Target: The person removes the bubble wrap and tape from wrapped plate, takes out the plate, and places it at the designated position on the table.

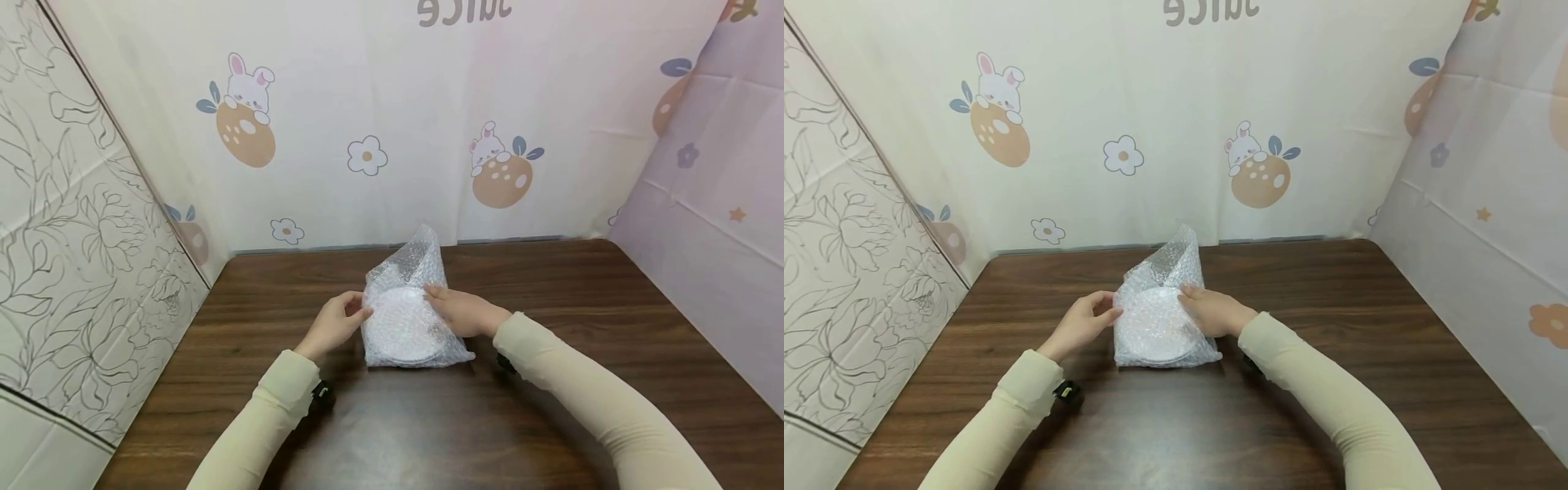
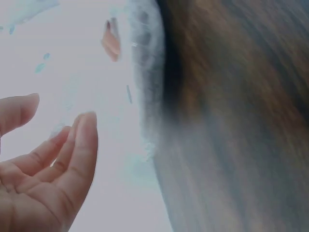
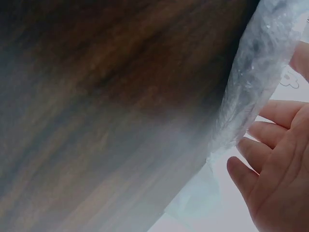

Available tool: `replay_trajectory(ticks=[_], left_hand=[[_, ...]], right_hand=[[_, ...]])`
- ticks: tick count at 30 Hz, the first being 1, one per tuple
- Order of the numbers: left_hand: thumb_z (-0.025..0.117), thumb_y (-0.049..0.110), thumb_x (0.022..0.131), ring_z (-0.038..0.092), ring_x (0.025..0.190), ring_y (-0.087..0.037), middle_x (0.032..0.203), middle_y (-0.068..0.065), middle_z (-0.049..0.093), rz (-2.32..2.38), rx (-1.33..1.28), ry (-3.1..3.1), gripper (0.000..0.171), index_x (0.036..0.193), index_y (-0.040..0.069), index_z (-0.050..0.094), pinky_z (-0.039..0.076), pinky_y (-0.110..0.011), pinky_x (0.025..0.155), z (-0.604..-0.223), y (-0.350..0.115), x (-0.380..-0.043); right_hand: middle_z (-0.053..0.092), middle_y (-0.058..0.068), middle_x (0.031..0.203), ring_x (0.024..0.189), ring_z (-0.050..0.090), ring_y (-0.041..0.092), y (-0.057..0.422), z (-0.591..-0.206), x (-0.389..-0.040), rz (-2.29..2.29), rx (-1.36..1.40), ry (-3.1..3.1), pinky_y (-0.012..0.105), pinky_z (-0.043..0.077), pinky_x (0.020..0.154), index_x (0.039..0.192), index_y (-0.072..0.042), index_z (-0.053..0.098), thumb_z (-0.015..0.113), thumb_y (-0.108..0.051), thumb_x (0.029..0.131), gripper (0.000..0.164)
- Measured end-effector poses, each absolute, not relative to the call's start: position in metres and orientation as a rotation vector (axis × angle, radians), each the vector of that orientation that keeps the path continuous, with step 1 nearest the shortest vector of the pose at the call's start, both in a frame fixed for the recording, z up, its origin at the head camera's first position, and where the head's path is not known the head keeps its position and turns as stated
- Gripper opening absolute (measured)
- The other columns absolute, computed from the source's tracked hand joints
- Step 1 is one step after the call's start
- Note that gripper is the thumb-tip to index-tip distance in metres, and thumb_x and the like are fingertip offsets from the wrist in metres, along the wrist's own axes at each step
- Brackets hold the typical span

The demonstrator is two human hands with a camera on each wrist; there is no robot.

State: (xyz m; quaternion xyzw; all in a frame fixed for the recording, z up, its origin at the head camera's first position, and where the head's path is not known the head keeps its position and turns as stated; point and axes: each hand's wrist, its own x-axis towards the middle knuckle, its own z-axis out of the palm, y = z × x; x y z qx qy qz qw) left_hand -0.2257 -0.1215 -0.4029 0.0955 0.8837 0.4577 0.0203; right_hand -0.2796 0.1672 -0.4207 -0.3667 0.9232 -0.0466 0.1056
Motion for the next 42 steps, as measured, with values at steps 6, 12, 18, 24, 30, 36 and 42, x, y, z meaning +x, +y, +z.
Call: replay_trajectory(ticks=[6,12,18,24,30,36,42], left_hand=[[0.063,0.022,0.096,0.066,0.093,-0.024,0.108,-0.011,0.066,1.562,0.34,2.599,0.041,0.131,0.0,0.057,0.059,-0.039,0.081,-0.396,-0.121,-0.217],[0.055,0.029,0.101,0.067,0.099,-0.028,0.11,-0.015,0.067,1.617,0.499,2.5,0.038,0.126,0.001,0.06,0.059,-0.041,0.084,-0.384,-0.123,-0.204],[0.042,0.031,0.106,0.065,0.097,-0.027,0.113,-0.019,0.065,1.618,0.649,2.397,0.042,0.123,-0.001,0.063,0.058,-0.042,0.085,-0.377,-0.125,-0.194],[0.049,0.03,0.104,0.065,0.084,-0.013,0.103,-0.009,0.069,1.478,0.753,2.406,0.032,0.118,0.007,0.068,0.058,-0.034,0.079,-0.378,-0.12,-0.194],[0.058,0.03,0.099,0.06,0.083,-0.01,0.098,0.0,0.068,1.286,0.807,2.47,0.028,0.118,0.012,0.068,0.051,-0.023,0.072,-0.386,-0.114,-0.193],[0.064,0.022,0.095,0.063,0.087,-0.011,0.1,-0.004,0.071,1.212,0.904,2.494,0.029,0.118,0.005,0.067,0.053,-0.024,0.076,-0.397,-0.107,-0.192],[0.073,0.03,0.088,0.058,0.117,-0.027,0.129,-0.014,0.06,1.008,0.973,2.635,0.053,0.131,0.002,0.058,0.05,-0.043,0.099,-0.407,-0.104,-0.191]], right_hand=[[0.017,0.023,0.162,0.15,0.02,0.038,0.165,-0.421,-0.276,-0.077,-1.095,2.729,0.048,0.025,0.121,0.151,0.006,0.028,0.049,-0.025,0.103,0.061],[0.019,0.023,0.161,0.149,0.022,0.039,0.165,-0.42,-0.274,-0.1,-1.108,2.744,0.05,0.026,0.12,0.149,0.005,0.033,0.054,-0.029,0.1,0.064],[0.017,0.021,0.162,0.15,0.02,0.037,0.165,-0.422,-0.276,-0.056,-1.107,2.738,0.049,0.024,0.121,0.151,0.002,0.031,0.055,-0.033,0.1,0.067],[0.016,0.022,0.162,0.15,0.02,0.038,0.164,-0.416,-0.274,-0.083,-1.07,2.735,0.05,0.025,0.12,0.151,0.003,0.03,0.054,-0.041,0.099,0.072],[0.018,0.022,0.162,0.149,0.022,0.038,0.165,-0.416,-0.273,-0.089,-1.066,2.754,0.051,0.026,0.119,0.151,0.003,0.032,0.055,-0.041,0.099,0.072],[0.019,0.021,0.162,0.148,0.024,0.038,0.165,-0.418,-0.275,-0.09,-1.073,2.763,0.05,0.028,0.119,0.151,0.003,0.032,0.056,-0.042,0.098,0.073],[0.018,0.022,0.162,0.148,0.024,0.038,0.164,-0.419,-0.275,-0.091,-1.081,2.762,0.051,0.027,0.119,0.15,0.003,0.032,0.056,-0.042,0.098,0.073]])
